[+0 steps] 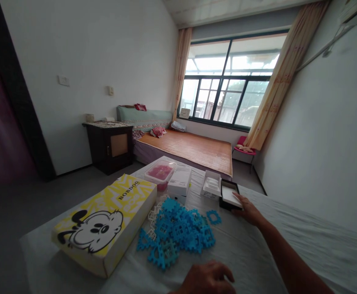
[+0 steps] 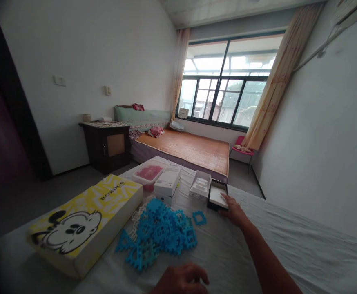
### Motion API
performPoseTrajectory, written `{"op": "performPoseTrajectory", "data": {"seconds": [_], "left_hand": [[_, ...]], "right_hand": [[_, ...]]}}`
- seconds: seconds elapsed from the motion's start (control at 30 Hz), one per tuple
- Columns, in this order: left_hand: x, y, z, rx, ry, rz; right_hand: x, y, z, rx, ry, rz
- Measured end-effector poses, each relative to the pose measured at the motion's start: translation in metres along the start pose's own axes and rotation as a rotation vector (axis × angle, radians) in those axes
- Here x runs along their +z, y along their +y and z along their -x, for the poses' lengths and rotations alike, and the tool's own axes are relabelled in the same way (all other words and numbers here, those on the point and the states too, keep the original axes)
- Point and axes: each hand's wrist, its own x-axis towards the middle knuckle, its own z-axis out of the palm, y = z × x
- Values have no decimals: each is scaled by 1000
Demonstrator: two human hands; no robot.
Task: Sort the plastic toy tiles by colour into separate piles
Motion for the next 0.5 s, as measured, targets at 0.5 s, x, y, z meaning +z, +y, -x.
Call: {"op": "performPoseTrajectory", "data": {"seconds": [0.5], "left_hand": [[11,-9,3,62,-47,-52]], "right_hand": [[-28,-217,-32,-324,-29,13]]}}
